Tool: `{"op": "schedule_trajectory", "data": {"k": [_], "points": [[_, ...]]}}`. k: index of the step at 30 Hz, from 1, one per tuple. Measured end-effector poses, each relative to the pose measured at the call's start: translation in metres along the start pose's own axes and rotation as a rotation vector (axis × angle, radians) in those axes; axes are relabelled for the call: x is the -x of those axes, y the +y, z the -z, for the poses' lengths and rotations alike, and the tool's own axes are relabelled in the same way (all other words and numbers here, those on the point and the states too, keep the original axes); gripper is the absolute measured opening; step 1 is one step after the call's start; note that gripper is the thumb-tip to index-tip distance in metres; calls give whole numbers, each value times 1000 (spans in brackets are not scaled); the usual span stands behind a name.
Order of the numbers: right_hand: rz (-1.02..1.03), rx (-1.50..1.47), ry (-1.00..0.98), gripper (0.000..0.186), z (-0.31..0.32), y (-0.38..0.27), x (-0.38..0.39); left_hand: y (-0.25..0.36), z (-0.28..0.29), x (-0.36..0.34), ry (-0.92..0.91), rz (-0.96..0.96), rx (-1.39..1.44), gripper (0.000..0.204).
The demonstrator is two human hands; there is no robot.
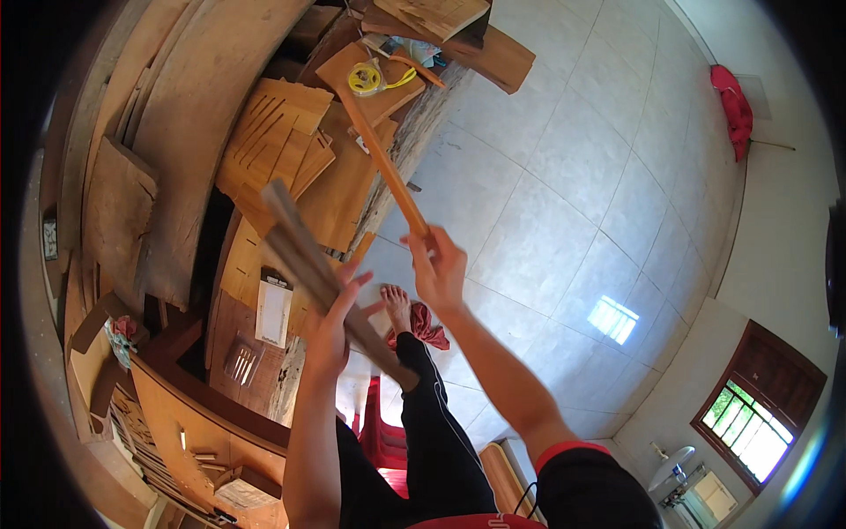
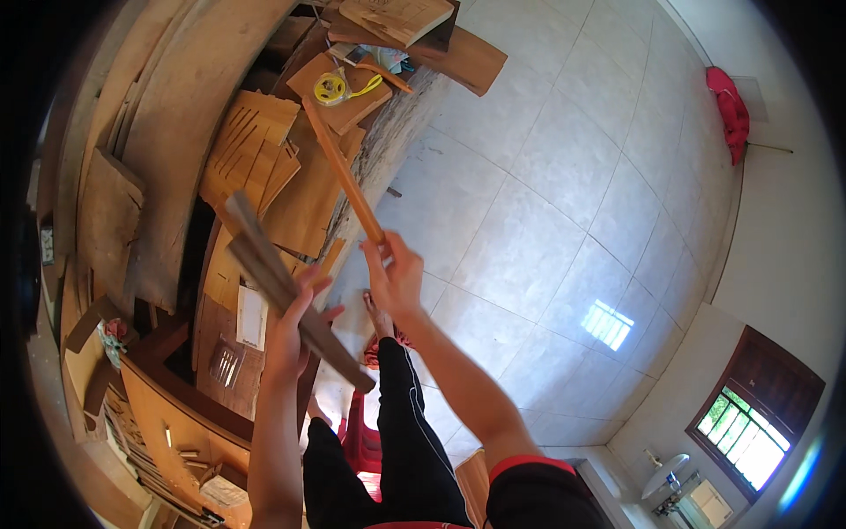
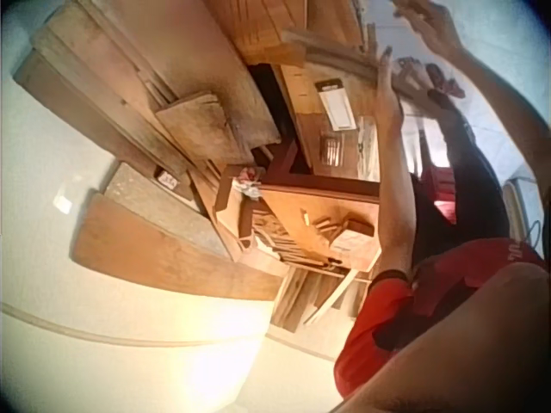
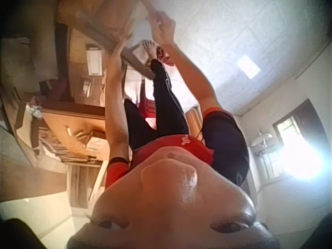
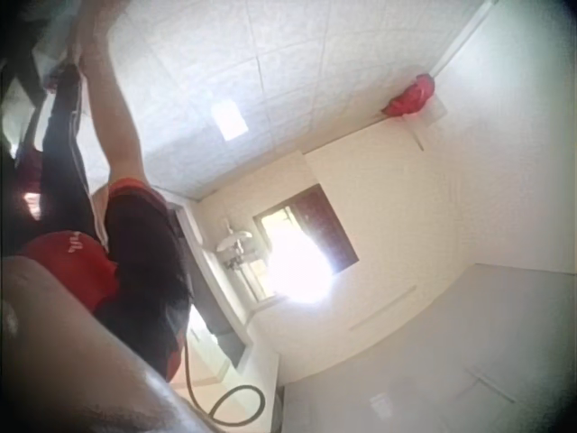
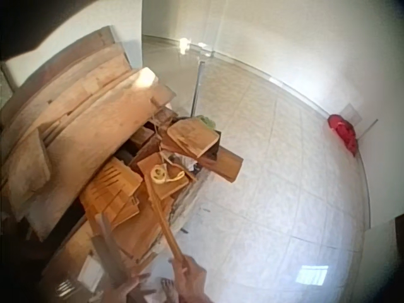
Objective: The person selects a small cylindrical wooden dowel and a curved wooden tool from a cluttered workbench. They repeatedly rub the dowel against the curved tool to shape and smooth its surface, rotating the dowel to work on different sides.
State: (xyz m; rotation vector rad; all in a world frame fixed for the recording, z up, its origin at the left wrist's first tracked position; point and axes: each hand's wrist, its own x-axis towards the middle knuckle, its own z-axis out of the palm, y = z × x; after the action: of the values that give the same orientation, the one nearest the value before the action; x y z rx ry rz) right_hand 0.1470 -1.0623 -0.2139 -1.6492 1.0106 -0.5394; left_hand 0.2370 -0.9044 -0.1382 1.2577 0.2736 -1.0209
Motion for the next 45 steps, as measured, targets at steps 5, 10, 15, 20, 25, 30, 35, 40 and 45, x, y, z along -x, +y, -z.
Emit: {"op": "schedule_trajectory", "data": {"k": [5, 10, 15, 20, 25, 30, 35, 40, 45], "points": [[-128, -194, -115, 16, 43, -52, 87, 7, -31, -8, -171, -120, 187, 44], [287, 53, -620, 23, 58, -80, 97, 24, 2, 46, -46, -111, 100, 43], [461, -44, -1025, 32, 8, -108, 117, 88, 86, 154, 264, -213, 53, 54], [345, 101, -1157, 26, -75, -133, 169, 129, 241, 325, 828, -133, -112, 41], [562, 116, -1192, 16, -169, -179, 236, 89, 402, 498, 1254, -31, -166, 33], [682, 60, -1340, 18, -245, -217, 315, -41, 524, 587, 1463, 270, -186, 40], [661, 135, -1326, 19, -273, -215, 368, -129, 562, 565, 1583, 337, -432, 56], [580, 181, -1275, 19, -260, -211, 372, -158, 560, 530, 1605, 378, -507, 61], [519, 195, -1262, 23, -211, -215, 341, -143, 543, 506, 1785, 376, -760, 72]]}}
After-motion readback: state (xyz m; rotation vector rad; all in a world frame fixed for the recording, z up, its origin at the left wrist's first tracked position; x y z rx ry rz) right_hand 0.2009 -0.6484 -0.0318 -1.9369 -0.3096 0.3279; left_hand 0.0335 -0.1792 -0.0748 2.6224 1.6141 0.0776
